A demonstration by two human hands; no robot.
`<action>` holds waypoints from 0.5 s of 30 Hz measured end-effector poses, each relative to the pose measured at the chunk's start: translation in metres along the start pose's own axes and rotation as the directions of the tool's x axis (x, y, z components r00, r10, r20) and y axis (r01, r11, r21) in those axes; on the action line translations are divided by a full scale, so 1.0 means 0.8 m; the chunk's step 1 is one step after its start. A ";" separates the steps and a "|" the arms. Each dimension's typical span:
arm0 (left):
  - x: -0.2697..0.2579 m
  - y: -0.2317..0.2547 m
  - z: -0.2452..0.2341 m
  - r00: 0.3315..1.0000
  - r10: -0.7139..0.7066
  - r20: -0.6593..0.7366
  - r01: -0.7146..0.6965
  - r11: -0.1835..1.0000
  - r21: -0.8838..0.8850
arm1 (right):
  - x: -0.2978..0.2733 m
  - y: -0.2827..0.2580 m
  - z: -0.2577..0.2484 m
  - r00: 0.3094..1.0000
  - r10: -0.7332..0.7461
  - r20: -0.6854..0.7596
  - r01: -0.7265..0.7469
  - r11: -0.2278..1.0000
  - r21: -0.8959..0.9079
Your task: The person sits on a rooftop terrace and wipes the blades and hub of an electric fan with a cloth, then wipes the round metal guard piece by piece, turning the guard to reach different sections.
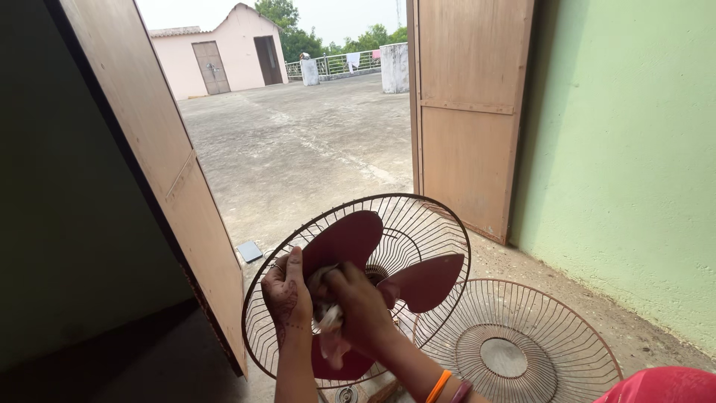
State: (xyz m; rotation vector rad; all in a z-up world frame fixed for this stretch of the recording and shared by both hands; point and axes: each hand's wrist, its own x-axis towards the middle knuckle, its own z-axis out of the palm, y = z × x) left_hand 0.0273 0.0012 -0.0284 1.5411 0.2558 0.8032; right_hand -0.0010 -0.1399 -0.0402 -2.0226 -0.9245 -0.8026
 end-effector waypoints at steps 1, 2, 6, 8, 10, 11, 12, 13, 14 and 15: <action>-0.002 0.010 -0.004 1.000 0.013 0.021 -0.012 1.000 -0.026 | 0.005 0.007 -0.008 0.997 0.048 -0.066 -0.046 0.999 0.027; -0.004 0.021 -0.008 0.999 0.054 0.003 -0.054 0.998 -0.014 | 0.011 0.017 -0.017 0.987 0.096 -0.128 -0.089 0.994 0.056; -0.023 0.070 -0.023 0.999 0.040 -0.027 -0.032 0.966 0.256 | 0.028 0.068 -0.051 0.895 0.172 -0.411 -0.131 0.983 0.127; -0.028 0.091 -0.037 0.999 -0.043 -0.016 0.045 0.873 0.485 | 0.032 0.086 -0.067 0.831 0.279 -0.481 -0.226 0.960 0.166; -0.027 0.105 -0.054 0.992 -0.122 0.003 0.087 0.722 0.686 | 0.034 0.096 -0.084 0.796 0.212 -0.567 -0.223 0.973 0.052; -0.026 0.109 -0.062 0.986 -0.164 0.019 0.094 0.653 0.752 | 0.034 0.098 -0.092 0.777 0.176 -0.604 -0.224 0.974 -0.004; -0.025 0.112 -0.071 0.978 -0.207 0.028 0.098 0.577 0.811 | 0.032 0.097 -0.096 0.763 0.155 -0.628 -0.210 0.978 -0.014; -0.024 0.114 -0.079 0.967 -0.251 0.034 0.098 0.495 0.863 | 0.029 0.096 -0.100 0.747 0.134 -0.651 -0.196 0.980 -0.023; -0.023 0.117 -0.086 0.956 -0.293 0.034 0.093 0.411 0.907 | 0.028 0.095 -0.101 0.730 0.112 -0.674 -0.181 0.983 -0.033; -0.022 0.120 -0.093 0.942 -0.335 0.030 0.084 0.322 0.943 | 0.027 0.093 -0.101 0.712 0.112 -0.693 -0.188 0.981 -0.036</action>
